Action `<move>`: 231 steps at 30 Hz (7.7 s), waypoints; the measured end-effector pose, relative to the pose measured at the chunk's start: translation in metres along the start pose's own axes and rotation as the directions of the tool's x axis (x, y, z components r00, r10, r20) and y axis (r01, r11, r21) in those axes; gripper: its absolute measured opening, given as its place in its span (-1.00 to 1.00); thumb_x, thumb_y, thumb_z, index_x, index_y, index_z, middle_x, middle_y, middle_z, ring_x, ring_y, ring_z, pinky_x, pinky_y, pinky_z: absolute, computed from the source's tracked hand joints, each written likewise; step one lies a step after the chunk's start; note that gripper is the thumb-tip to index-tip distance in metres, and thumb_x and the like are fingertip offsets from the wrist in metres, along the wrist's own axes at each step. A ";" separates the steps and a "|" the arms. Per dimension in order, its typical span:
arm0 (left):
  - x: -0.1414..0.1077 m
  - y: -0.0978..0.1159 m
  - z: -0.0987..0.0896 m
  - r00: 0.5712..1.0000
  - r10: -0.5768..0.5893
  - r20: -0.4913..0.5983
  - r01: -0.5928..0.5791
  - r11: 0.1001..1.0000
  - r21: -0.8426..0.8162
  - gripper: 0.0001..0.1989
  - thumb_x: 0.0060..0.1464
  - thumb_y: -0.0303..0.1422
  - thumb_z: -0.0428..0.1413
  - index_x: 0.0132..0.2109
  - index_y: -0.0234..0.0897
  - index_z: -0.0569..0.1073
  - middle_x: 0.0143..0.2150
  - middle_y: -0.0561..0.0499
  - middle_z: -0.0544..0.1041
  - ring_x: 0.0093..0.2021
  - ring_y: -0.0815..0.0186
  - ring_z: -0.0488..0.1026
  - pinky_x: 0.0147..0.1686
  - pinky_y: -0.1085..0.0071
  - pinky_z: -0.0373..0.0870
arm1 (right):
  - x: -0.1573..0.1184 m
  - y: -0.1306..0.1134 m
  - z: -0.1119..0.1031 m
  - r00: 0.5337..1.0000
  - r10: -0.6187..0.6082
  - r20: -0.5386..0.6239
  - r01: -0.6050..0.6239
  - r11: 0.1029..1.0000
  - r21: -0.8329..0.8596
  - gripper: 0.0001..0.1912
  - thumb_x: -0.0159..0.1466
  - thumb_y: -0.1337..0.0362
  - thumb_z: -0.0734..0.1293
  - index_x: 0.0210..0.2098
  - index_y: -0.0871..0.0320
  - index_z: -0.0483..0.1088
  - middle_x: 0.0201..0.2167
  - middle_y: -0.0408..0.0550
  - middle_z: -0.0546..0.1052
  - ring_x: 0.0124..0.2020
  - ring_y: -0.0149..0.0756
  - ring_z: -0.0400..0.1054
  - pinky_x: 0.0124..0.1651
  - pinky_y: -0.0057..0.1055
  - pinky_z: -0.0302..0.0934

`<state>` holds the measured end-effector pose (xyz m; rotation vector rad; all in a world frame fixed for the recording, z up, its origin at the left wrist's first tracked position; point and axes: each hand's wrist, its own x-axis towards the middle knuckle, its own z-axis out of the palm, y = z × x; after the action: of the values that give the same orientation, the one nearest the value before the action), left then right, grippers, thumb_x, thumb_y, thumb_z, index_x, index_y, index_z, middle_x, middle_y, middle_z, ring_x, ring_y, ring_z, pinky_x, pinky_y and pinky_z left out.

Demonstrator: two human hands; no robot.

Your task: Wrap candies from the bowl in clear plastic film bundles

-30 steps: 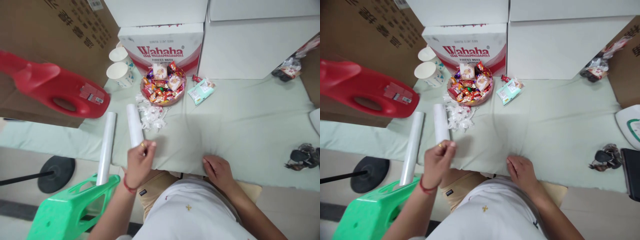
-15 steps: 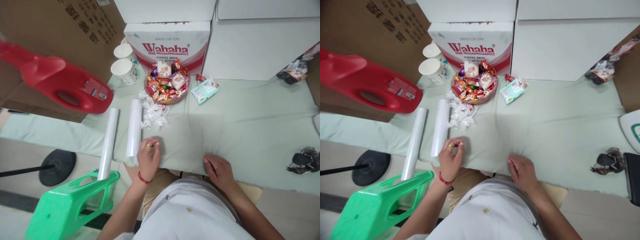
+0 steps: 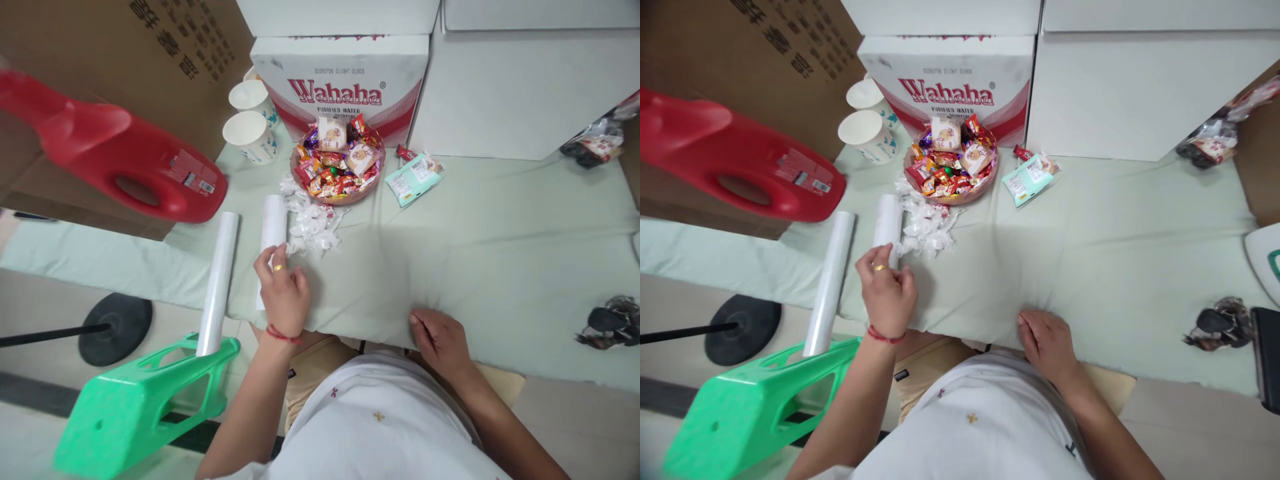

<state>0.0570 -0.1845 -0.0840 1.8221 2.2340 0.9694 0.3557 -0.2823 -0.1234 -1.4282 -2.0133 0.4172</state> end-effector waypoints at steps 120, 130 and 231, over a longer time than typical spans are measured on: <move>-0.063 0.080 0.006 0.600 0.088 0.795 0.743 0.307 -0.595 -0.54 0.02 0.02 0.36 -0.38 -0.27 0.42 -0.46 0.11 0.37 -0.50 0.49 0.18 -0.50 0.48 0.07 | 0.032 -0.015 -0.064 0.955 0.273 -0.114 -0.233 0.931 0.279 -0.75 0.41 0.06 0.34 -0.06 0.04 0.54 -0.14 0.02 0.57 -0.02 -0.13 0.39 0.06 -0.18 0.28; -0.061 0.070 0.010 0.642 0.006 0.767 0.718 0.345 -0.604 -0.49 -0.02 0.04 0.39 -0.44 -0.28 0.39 -0.55 0.16 0.26 -0.52 0.50 0.09 -0.52 0.50 0.00 | 0.041 -0.029 -0.027 0.875 0.385 0.292 -0.480 0.615 0.626 -0.72 0.39 0.02 0.36 -0.24 0.08 0.57 -0.43 -0.17 0.47 -0.43 -0.40 0.29 -0.38 -0.44 0.19; -0.073 0.089 0.033 0.557 0.108 0.823 0.742 0.380 -0.552 -0.48 -0.01 0.10 0.34 -0.36 -0.25 0.37 -0.54 0.18 0.29 -0.55 0.50 0.12 -0.53 0.50 0.03 | 0.050 -0.005 -0.037 0.660 0.698 0.280 -0.636 0.320 0.702 -0.42 0.12 -0.28 0.47 -0.29 0.13 0.51 -0.39 -0.08 0.52 -0.42 -0.37 0.34 -0.45 -0.46 0.31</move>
<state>0.1677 -0.2298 -0.0858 0.8304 1.0527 0.7617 0.3654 -0.2409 -0.0773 -1.5619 -0.7939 1.3726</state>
